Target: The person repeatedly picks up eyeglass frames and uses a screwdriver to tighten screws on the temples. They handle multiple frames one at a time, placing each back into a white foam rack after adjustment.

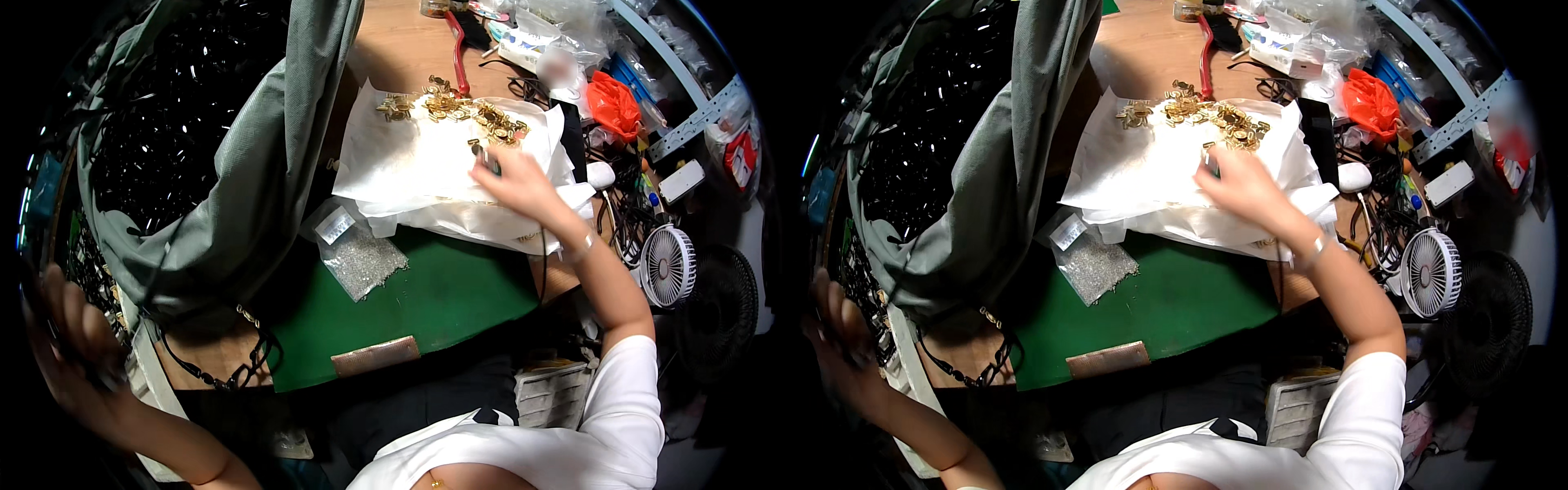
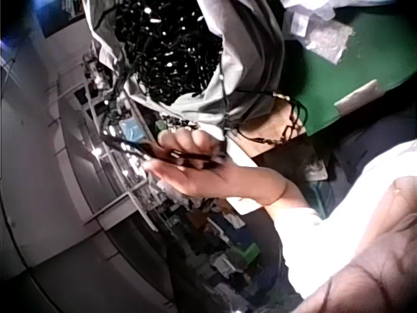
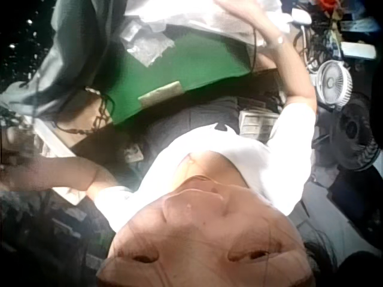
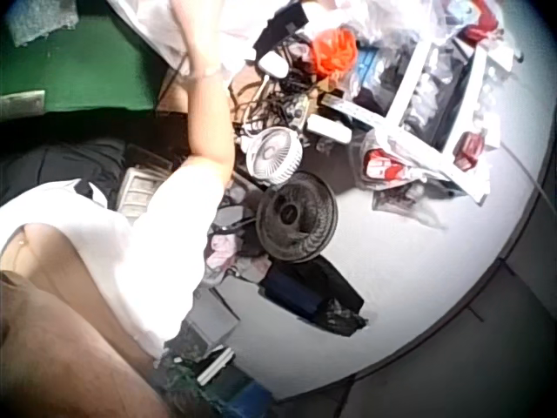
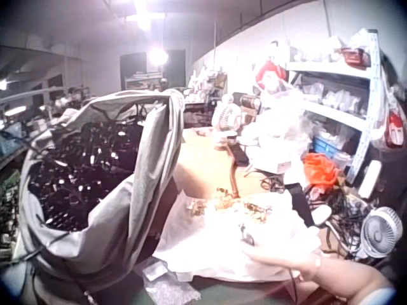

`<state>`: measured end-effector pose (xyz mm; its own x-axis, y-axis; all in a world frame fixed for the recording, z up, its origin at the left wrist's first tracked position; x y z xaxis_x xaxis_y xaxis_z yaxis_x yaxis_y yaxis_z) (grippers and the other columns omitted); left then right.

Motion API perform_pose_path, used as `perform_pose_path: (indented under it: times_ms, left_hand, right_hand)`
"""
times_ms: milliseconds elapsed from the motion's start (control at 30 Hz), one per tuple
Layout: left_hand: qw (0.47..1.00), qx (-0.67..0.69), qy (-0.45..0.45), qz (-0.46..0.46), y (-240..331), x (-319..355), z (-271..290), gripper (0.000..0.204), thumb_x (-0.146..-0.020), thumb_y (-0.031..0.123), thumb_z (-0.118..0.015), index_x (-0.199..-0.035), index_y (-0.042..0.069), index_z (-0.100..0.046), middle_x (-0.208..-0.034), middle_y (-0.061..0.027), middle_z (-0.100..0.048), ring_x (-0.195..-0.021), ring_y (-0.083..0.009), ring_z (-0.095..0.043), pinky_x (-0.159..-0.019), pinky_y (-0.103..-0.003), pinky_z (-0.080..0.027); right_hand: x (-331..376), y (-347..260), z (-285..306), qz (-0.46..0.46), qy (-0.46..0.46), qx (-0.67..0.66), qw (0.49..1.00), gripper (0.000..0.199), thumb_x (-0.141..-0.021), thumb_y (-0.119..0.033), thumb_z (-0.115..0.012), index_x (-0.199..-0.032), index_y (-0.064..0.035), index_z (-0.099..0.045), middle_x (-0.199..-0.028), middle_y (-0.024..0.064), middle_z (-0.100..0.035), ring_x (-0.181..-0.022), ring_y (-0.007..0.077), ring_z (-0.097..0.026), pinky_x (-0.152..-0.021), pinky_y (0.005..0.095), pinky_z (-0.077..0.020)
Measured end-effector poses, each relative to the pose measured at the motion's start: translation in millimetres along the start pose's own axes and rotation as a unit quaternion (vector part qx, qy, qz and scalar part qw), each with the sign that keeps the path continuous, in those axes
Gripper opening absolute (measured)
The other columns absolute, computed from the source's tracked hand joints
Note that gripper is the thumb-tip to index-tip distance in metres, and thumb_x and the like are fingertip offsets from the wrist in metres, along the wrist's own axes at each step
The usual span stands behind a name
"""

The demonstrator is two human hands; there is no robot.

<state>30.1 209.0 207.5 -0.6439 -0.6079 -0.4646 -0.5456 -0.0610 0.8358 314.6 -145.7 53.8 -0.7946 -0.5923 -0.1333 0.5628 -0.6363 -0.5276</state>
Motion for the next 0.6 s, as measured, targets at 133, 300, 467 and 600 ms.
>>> perform_pose_path:
  times_ms: [133,300,467,600]
  left_hand:
    - [0.984,0.096,-0.125,0.080,-27,76,-81,0.041,-0.084,0.021,-0.051,-0.114,-0.005,-0.040,-0.084,-0.0110,-0.045,-0.067,-0.0130,-0.044,-0.056,-0.024,-0.040]
    - [0.941,-0.072,-0.115,0.311,-62,98,-87,0.042,-0.083,0.023,-0.053,-0.108,-0.010,-0.042,-0.078,-0.0161,-0.057,-0.059,-0.0133,-0.053,-0.055,-0.022,-0.045]
    - [0.965,0.031,-0.084,0.247,-78,112,-76,0.045,-0.085,0.037,-0.052,-0.085,-0.007,-0.051,-0.055,-0.0042,-0.050,-0.045,-0.0059,-0.042,-0.043,-0.016,-0.033]
    - [0.981,-0.189,0.020,0.034,-95,154,-77,0.043,-0.076,0.039,-0.062,-0.068,-0.002,-0.055,-0.059,-0.0074,-0.057,-0.048,-0.0106,-0.046,-0.047,-0.021,-0.035]
  right_hand:
    - [-33,33,-21,0.009,0.040,0.253,0.967,0.018,-0.071,-0.013,-0.054,-0.073,0.0040,-0.059,-0.070,0.0193,-0.059,-0.065,0.0329,-0.060,-0.059,0.0407,-0.0481]
    - [-53,22,-28,-0.010,-0.031,0.283,0.959,0.013,-0.065,-0.005,-0.051,-0.067,0.0028,-0.061,-0.072,0.0205,-0.060,-0.070,0.0335,-0.061,-0.063,0.0403,-0.0489]
    - [-55,67,3,-0.092,-0.023,0.080,0.992,0.018,-0.065,-0.013,-0.055,-0.073,0.0029,-0.059,-0.064,0.0186,-0.057,-0.060,0.0296,-0.058,-0.058,0.0367,-0.0461]
    - [3,6,12,-0.188,-0.092,-0.265,0.941,0.021,-0.071,-0.016,-0.061,-0.085,-0.0013,-0.056,-0.062,0.0048,-0.057,-0.046,0.0115,-0.050,-0.041,0.0240,-0.0401]
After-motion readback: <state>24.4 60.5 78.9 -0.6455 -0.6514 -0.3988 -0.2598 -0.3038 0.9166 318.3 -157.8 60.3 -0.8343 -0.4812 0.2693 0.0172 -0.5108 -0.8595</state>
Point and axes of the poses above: each hand's wrist, its own x-axis away from the middle knuckle, its own z-axis out of the back of the hand, y = z × x, the point moved 5 cm from there along -x, towards the middle knuckle
